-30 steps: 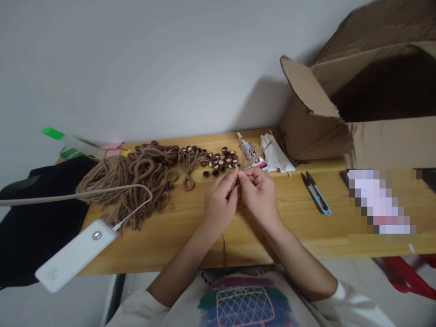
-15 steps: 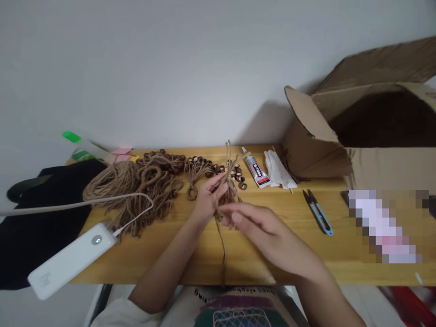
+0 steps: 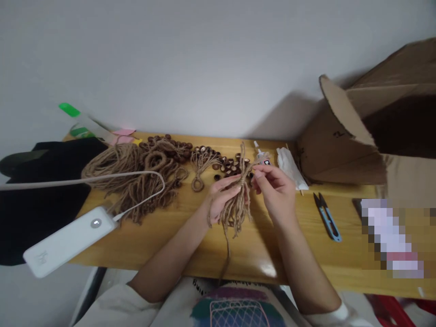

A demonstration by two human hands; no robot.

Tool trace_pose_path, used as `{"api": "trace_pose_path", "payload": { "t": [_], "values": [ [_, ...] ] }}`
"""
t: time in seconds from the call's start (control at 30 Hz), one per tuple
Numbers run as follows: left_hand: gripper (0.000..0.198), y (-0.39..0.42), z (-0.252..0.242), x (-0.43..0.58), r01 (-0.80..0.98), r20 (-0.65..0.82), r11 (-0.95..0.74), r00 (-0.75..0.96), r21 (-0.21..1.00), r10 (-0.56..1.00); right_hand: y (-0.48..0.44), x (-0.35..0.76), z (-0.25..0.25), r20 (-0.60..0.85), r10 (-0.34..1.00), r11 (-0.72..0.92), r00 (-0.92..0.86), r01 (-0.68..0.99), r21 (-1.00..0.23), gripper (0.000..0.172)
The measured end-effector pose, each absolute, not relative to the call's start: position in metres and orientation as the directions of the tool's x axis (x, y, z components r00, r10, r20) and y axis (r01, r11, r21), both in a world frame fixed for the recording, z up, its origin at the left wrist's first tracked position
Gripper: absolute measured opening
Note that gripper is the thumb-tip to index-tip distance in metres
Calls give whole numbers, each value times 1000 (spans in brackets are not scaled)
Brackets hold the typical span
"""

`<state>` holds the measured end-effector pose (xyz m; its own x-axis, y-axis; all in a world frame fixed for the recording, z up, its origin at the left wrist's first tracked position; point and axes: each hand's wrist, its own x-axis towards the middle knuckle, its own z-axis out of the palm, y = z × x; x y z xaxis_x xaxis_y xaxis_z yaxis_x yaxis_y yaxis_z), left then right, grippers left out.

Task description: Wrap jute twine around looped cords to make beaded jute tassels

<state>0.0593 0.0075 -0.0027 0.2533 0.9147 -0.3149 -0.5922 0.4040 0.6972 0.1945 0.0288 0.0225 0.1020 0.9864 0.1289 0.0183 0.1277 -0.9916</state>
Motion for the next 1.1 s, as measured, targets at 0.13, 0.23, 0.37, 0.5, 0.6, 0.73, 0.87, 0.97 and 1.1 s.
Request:
{"api": "trace_pose_path", "payload": {
  "t": [0.13,0.23,0.37,0.5,0.6,0.73,0.87,0.97,1.1],
  "values": [
    [47,6,-5,61,-563,-312,406,260,720,914,25,194,18,125,988,127,88,-21,-992,15],
    [43,7,-7,61,-549,-303,389,244,740,921,24,196,16,221,971,216,93,59,-975,8],
    [45,11,-7,59,-517,-289,311,126,798,949,19,197,17,436,900,412,15,300,-860,6],
    [43,11,-7,57,-522,-285,267,47,810,957,14,192,17,559,819,551,-129,451,-702,10],
    [42,9,-7,57,-552,-290,285,81,784,954,11,190,16,640,744,630,-192,520,-577,15],
    [45,7,-7,58,-601,-283,295,117,742,952,7,188,15,722,652,698,-232,556,-451,24],
    [43,8,-6,58,-633,-284,289,112,719,952,5,186,12,738,628,718,-248,551,-426,31],
    [41,9,-7,55,-631,-284,270,82,727,955,3,183,9,723,630,720,-285,562,-407,34],
    [40,12,-10,50,-571,-229,205,31,795,973,2,178,8,682,644,709,-347,606,-361,38]
  ]
}}
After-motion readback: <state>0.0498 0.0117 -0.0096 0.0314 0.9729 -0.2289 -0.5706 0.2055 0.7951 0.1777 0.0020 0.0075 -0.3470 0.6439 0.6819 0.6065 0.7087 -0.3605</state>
